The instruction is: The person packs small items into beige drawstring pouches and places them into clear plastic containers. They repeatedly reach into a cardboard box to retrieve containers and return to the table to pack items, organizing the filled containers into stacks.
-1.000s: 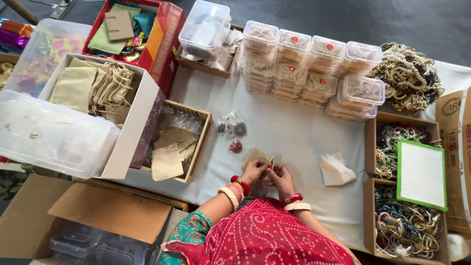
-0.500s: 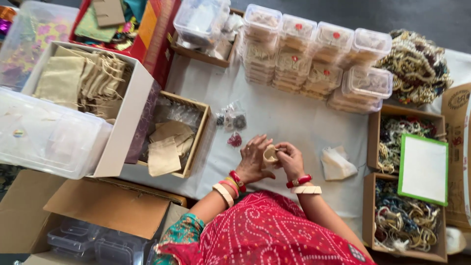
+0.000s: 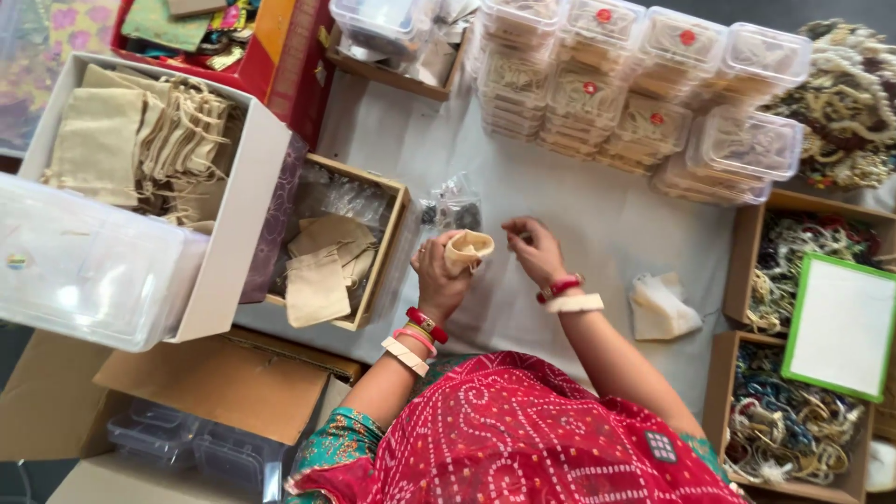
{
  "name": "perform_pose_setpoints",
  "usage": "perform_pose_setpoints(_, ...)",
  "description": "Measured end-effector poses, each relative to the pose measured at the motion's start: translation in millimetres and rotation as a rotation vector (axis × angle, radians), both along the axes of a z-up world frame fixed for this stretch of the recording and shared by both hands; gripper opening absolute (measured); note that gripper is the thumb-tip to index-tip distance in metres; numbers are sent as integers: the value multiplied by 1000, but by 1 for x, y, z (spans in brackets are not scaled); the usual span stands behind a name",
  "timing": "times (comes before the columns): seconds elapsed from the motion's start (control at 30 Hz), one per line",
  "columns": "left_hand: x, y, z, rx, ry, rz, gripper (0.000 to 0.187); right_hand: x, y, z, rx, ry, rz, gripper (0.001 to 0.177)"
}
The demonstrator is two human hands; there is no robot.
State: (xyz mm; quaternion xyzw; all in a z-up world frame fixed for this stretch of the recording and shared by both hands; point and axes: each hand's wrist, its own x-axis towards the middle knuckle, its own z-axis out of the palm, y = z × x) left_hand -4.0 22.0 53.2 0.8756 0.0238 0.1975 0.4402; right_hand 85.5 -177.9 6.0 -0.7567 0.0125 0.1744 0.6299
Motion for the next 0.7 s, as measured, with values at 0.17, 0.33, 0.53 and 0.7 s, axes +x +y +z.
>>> perform_pose_setpoints(0.17,8,24,2,-99,-14,150,58,54,66,-4,-376,-501,187,34)
perform_pose_setpoints(0.33,12,32,-18,-366,45,146,56,56,103,19,-760,-588,332,51)
perform_pose_setpoints(0.53,14,21,-30,-325,154,165,60,37,55,22,-781,-497,211,21)
perform_pose_setpoints(0.7,9,1,-32,-109,165,69,59,9,18,50,-165,-314,-78,22)
